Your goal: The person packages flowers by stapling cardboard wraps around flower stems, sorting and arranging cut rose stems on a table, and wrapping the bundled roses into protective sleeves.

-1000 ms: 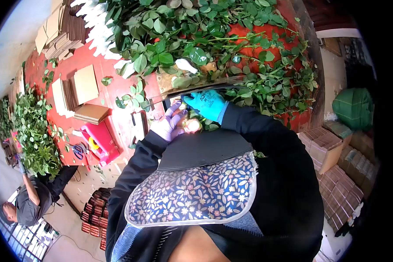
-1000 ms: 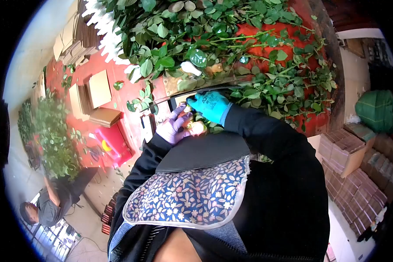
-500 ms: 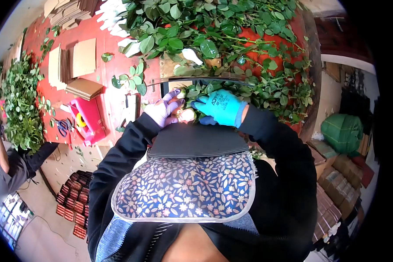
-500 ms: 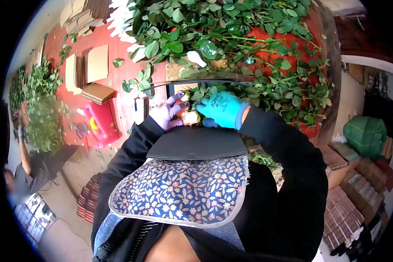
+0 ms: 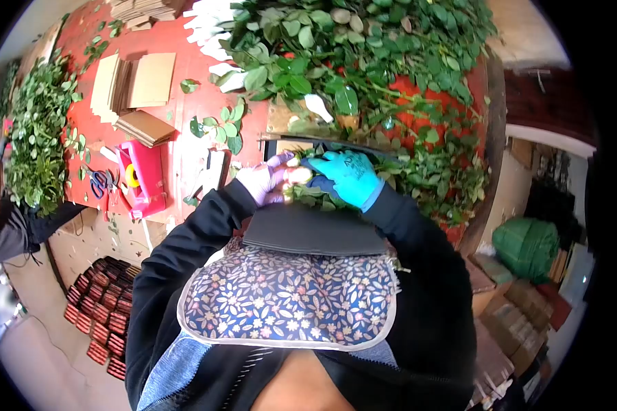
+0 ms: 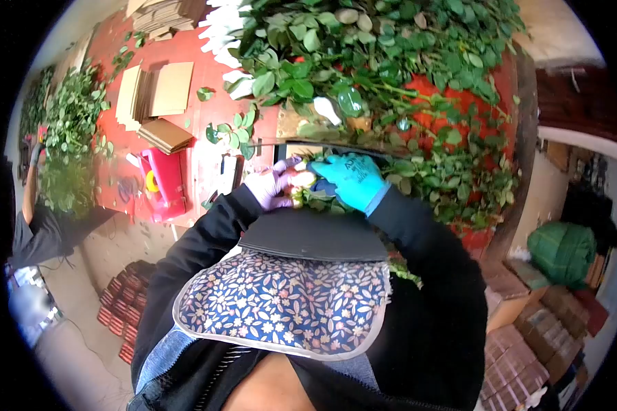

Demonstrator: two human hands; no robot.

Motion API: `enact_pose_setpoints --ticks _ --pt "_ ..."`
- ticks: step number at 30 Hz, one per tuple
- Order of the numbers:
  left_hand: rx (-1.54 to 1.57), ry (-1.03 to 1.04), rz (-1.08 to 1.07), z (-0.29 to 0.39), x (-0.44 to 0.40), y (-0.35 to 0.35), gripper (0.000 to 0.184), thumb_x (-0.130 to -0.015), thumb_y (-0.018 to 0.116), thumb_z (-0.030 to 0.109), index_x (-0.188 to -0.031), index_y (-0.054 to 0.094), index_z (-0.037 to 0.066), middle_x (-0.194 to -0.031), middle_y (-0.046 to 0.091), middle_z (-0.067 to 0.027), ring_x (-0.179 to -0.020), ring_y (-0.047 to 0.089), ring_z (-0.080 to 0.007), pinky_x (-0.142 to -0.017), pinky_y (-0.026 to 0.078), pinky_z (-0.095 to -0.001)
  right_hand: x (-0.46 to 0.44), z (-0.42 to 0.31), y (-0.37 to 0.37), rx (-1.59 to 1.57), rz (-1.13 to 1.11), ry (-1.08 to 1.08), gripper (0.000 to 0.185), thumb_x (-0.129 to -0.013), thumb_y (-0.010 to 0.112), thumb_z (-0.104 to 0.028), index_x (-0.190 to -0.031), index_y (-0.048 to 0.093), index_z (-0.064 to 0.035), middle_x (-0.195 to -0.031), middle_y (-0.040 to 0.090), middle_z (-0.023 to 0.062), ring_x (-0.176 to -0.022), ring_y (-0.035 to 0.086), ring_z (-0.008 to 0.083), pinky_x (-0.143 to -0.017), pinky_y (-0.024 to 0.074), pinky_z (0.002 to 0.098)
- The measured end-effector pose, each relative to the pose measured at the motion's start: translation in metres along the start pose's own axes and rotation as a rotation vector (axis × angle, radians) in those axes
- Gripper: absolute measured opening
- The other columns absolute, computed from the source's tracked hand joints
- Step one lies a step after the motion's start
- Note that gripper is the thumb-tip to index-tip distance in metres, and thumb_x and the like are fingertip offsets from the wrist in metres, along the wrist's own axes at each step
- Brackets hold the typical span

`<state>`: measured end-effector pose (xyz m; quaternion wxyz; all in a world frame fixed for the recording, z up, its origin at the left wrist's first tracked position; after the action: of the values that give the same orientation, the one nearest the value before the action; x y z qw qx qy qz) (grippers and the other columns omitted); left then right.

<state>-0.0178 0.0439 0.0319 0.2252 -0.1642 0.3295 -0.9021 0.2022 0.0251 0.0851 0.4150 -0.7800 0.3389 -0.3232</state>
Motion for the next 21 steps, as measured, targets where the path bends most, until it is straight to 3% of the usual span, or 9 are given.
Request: enact_pose_setpoints --ticks 1,3,7,13,16,17,19,20,21 --pt "0.048 -0.035 -0.005 0.006 0.001 -0.007 0.06 -0.074 0.074 0.027 -0.128 0.051 0.015 -0.134 0.042 -0.0133 -0.106 0.057 -0.0332 -0.088 0.05 -0.0429 0.0 0.002 0.002 0.01 0.165 0.063 0.044 -0.079 0.066 -0.029 -0.121 0.06 -0.0191 -0.093 0.062 0.0085 -0.081 0.061 0.0297 -0.069 0.049 0.0428" --pt "0.073 0.014 0.015 0.002 0.004 -0.005 0.06 -0.071 0.076 0.023 -0.125 0.052 0.015 -0.118 0.048 -0.0111 -0.096 0.059 -0.0338 -0.078 0.052 -0.0414 -0.007 0.002 0.011 0.173 0.257 0.109 0.046 -0.079 0.065 -0.028 -0.124 0.058 -0.0187 -0.101 0.063 0.0073 -0.087 0.061 0.0281 -0.07 0.05 0.0417" --pt "0.019 -0.016 -0.023 -0.003 0.006 -0.006 0.06 -0.069 0.077 0.021 -0.124 0.051 0.015 -0.126 0.046 -0.01 -0.099 0.06 -0.0314 -0.077 0.052 -0.0407 -0.02 -0.003 0.028 0.316 0.412 0.096 0.042 -0.082 0.062 -0.03 -0.122 0.059 -0.0169 -0.102 0.064 0.0079 -0.09 0.062 0.03 -0.07 0.0513 0.0425" --pt "-0.098 -0.027 -0.023 0.007 0.026 0.0 0.063 -0.07 0.075 0.022 -0.127 0.049 0.016 -0.129 0.045 -0.0085 -0.096 0.062 -0.0321 -0.07 0.054 -0.0409 -0.012 -0.019 0.055 0.03 0.274 0.311 0.044 -0.085 0.063 -0.03 -0.125 0.058 -0.0145 -0.095 0.067 0.0136 -0.083 0.064 0.0341 -0.072 0.0513 0.0452" --pt "-0.034 -0.009 -0.016 0.009 0.041 0.012 0.064 -0.07 0.074 0.021 -0.128 0.048 0.017 -0.136 0.043 -0.0085 -0.096 0.063 -0.0329 -0.072 0.055 -0.0409 0.0 -0.021 0.076 -0.012 0.447 0.192 0.047 -0.085 0.06 -0.031 -0.131 0.054 -0.0206 -0.098 0.066 0.0119 -0.081 0.064 0.0339 -0.068 0.0513 0.0464" --pt "-0.041 -0.001 0.005 0.009 0.04 0.013 0.064 -0.07 0.074 0.02 -0.129 0.048 0.017 -0.139 0.042 -0.0085 -0.097 0.062 -0.0329 -0.072 0.055 -0.0404 -0.005 -0.019 0.064 0.003 0.331 0.243 0.047 -0.084 0.061 -0.031 -0.129 0.055 -0.0196 -0.102 0.065 0.0124 -0.088 0.063 0.0331 -0.072 0.0506 0.0467" --pt "0.022 -0.006 0.024 0.006 0.032 0.011 0.064 -0.072 0.074 0.019 -0.13 0.047 0.017 -0.143 0.038 -0.0086 -0.1 0.062 -0.0328 -0.075 0.055 -0.0398 -0.02 -0.005 0.05 0.17 0.339 0.193 0.047 -0.082 0.062 -0.029 -0.127 0.055 -0.0189 -0.104 0.064 0.0117 -0.094 0.061 0.0318 -0.074 0.0497 0.0466" --pt "0.045 -0.038 -0.02 0.005 0.031 0.013 0.065 -0.073 0.074 0.019 -0.131 0.046 0.018 -0.144 0.037 -0.0081 -0.103 0.061 -0.0328 -0.077 0.054 -0.0402 -0.024 -0.004 0.045 0.259 0.186 0.239 0.048 -0.079 0.063 -0.026 -0.125 0.055 -0.0168 -0.101 0.063 0.0105 -0.096 0.06 0.0299 -0.074 0.0495 0.046" --pt "0.048 -0.035 -0.028 0.005 0.03 0.014 0.065 -0.073 0.074 0.019 -0.131 0.046 0.018 -0.144 0.037 -0.0081 -0.103 0.061 -0.0328 -0.077 0.054 -0.0402 -0.027 0.002 0.048 0.289 0.272 0.135 0.047 -0.078 0.061 -0.023 -0.123 0.054 -0.0145 -0.097 0.063 0.0096 -0.092 0.061 0.0289 -0.073 0.0499 0.0449"
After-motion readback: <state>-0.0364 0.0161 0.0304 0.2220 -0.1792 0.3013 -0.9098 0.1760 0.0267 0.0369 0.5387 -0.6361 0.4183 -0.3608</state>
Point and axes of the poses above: each hand's wrist, its own x-axis away from the middle knuckle, its own y-axis out of the palm, z = x × y, the point moved 2 cm from there along -x, towards the middle knuckle
